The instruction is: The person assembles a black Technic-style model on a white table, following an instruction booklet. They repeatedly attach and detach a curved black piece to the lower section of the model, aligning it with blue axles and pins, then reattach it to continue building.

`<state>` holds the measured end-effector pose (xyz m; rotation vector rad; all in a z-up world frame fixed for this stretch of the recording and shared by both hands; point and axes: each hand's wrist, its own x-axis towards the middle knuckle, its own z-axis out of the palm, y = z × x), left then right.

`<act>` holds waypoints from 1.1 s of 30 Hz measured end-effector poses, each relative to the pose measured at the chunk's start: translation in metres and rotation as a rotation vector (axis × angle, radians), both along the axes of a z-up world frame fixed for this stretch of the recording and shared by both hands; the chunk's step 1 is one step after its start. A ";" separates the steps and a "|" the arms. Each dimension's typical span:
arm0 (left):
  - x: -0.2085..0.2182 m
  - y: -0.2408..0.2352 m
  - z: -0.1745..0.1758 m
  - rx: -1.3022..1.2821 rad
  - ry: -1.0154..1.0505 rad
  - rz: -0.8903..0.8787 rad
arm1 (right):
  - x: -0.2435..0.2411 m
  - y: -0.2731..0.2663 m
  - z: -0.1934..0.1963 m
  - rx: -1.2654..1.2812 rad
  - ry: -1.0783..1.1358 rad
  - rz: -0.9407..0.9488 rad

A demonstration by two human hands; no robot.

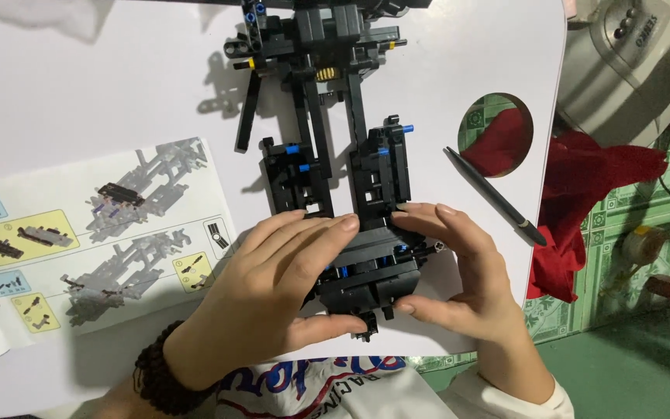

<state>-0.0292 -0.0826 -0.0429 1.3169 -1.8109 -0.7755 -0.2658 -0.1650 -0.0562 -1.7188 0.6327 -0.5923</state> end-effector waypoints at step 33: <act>0.003 0.025 0.034 -0.418 -0.153 -0.142 | 0.036 0.008 0.084 0.045 0.222 0.103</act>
